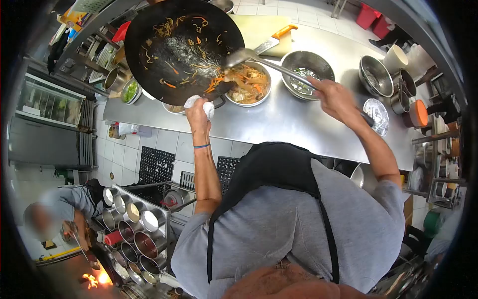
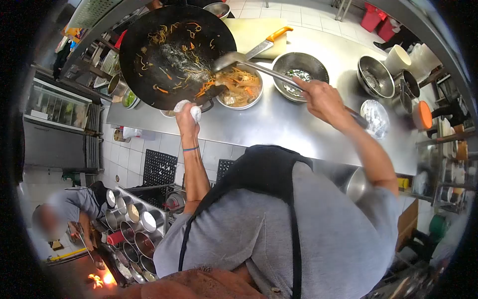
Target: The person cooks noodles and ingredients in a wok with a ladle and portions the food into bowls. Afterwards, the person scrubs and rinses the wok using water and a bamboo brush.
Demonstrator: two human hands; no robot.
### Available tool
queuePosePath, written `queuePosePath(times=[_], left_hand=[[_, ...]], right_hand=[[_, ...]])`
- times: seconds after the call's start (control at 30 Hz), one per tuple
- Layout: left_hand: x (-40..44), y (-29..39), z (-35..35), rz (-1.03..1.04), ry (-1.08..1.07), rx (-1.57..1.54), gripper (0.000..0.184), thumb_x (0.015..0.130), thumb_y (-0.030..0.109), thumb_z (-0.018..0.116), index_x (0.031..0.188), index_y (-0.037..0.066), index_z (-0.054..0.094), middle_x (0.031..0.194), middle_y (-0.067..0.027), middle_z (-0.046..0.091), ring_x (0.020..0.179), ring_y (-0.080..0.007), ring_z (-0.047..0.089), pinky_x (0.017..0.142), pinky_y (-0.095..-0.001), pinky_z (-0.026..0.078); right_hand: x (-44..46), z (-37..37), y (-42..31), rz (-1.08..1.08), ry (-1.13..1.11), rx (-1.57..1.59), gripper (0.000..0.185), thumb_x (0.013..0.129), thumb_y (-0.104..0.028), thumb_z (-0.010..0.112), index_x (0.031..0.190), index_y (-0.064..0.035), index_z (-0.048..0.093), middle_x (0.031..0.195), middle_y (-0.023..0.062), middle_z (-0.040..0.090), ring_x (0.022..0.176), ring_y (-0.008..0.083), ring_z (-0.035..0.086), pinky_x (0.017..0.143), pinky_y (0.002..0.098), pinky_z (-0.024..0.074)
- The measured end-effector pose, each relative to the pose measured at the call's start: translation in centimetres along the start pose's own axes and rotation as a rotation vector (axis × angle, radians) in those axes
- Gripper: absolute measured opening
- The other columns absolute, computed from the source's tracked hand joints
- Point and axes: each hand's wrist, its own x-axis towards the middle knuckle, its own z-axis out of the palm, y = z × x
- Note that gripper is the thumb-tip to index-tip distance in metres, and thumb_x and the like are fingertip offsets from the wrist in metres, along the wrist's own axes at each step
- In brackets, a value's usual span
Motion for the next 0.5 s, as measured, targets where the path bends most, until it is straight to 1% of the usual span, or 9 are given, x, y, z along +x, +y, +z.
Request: queuePosePath(times=[0.07,0.17,0.27,0.37,0.4,0.5], left_hand=[[0.4,0.2,-0.2,-0.016,0.023,-0.021,0.010,0.074,0.002,0.064,0.069,0.005,0.055,0.068,-0.0028,0.052,0.056,-0.0158,0.054,0.051,-0.0308,0.043],[1.1,0.0,-1.5,-0.065,-0.070,-0.070,0.008,0.078,0.006,0.064,0.071,0.004,0.060,0.074,-0.0036,0.054,0.065,-0.0157,0.058,0.063,-0.0331,0.055],[1.0,0.3,-1.1,-0.022,-0.081,-0.072,0.009,0.079,0.007,0.064,0.071,0.005,0.060,0.074,-0.0031,0.053,0.064,-0.0152,0.057,0.062,-0.0331,0.053],[1.8,0.2,-1.1,-0.024,-0.070,-0.085,0.010,0.080,0.006,0.063,0.070,0.006,0.059,0.074,-0.0026,0.053,0.063,-0.0153,0.057,0.059,-0.0321,0.051],[2.2,0.4,-1.0,-0.024,-0.021,-0.087,0.012,0.075,0.003,0.064,0.067,0.006,0.056,0.067,-0.0030,0.053,0.057,-0.0163,0.056,0.052,-0.0308,0.044],[3.1,0.9,-1.0,0.013,0.036,-0.037,0.010,0.074,0.004,0.066,0.071,0.007,0.057,0.069,-0.0024,0.054,0.057,-0.0148,0.055,0.052,-0.0292,0.045]], right_hand=[[2.3,3.0,-1.0,-0.048,0.077,0.061,0.046,0.091,-0.012,0.058,0.136,-0.0188,0.057,0.091,0.0179,0.064,0.081,0.0386,0.065,0.072,0.0488,0.0532],[4.7,7.4,-3.2,-0.005,0.072,-0.055,0.047,0.091,-0.012,0.058,0.138,-0.0203,0.055,0.090,0.0167,0.064,0.076,0.0381,0.066,0.067,0.0487,0.0540],[3.6,7.3,-2.6,-0.050,0.090,-0.049,0.049,0.091,-0.012,0.058,0.139,-0.0231,0.054,0.090,0.0154,0.064,0.072,0.0373,0.066,0.064,0.0487,0.0541],[1.3,3.2,-2.0,0.020,-0.021,-0.211,0.049,0.092,-0.012,0.057,0.138,-0.0254,0.054,0.091,0.0134,0.065,0.071,0.0368,0.066,0.064,0.0488,0.0539],[0.8,1.9,-1.7,0.006,-0.021,-0.221,0.049,0.092,-0.012,0.057,0.138,-0.0260,0.055,0.091,0.0129,0.065,0.071,0.0364,0.066,0.064,0.0487,0.0538],[-0.4,-1.3,-1.1,-0.001,-0.014,-0.259,0.048,0.092,-0.012,0.057,0.137,-0.0268,0.056,0.091,0.0116,0.065,0.072,0.0355,0.066,0.064,0.0481,0.0537]])
